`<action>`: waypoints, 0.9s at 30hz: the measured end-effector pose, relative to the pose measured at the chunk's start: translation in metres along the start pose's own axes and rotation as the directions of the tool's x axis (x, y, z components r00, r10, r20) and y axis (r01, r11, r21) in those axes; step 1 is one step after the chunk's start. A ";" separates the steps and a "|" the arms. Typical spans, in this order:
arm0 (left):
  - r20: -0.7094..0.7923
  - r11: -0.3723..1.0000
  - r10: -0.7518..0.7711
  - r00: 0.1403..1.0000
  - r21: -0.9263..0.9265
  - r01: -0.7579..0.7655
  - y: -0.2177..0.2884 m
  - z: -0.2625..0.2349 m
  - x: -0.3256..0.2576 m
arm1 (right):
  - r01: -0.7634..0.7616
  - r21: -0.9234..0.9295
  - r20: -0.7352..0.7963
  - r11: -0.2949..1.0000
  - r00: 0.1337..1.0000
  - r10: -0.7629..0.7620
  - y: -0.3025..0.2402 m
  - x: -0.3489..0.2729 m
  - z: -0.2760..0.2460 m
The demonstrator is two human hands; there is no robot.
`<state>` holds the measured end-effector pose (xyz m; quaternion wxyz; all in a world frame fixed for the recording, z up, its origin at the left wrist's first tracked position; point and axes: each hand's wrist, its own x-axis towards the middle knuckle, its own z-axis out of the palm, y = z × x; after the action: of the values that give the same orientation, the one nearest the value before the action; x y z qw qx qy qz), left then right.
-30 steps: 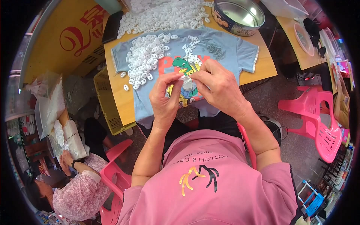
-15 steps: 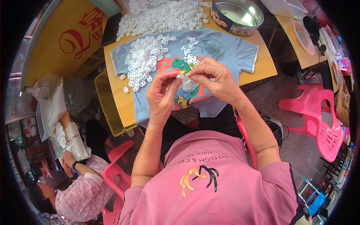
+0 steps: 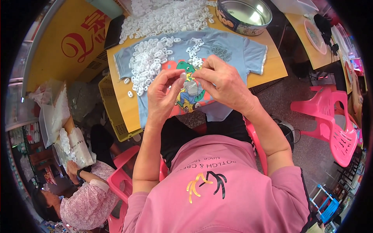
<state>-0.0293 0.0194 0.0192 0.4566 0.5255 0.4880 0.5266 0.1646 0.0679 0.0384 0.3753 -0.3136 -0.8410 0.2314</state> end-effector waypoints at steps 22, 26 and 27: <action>0.073 0.956 -0.212 0.975 -0.191 0.222 0.006 -0.005 -0.003 | -0.151 0.237 -0.007 0.960 0.988 0.157 0.006 -0.011 0.007; 0.095 0.938 -0.218 0.971 -0.256 0.235 0.002 -0.005 -0.003 | -0.176 0.253 -0.009 0.951 0.983 0.184 -0.003 -0.010 0.005; 0.089 0.935 -0.223 0.971 -0.262 0.239 0.002 -0.004 -0.003 | -0.176 0.253 -0.009 0.951 0.983 0.184 -0.003 -0.010 0.005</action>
<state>-0.0330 0.0163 0.0213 0.5967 0.4124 0.4562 0.5156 0.1651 0.0577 0.0326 0.4029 -0.3429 -0.7666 0.3639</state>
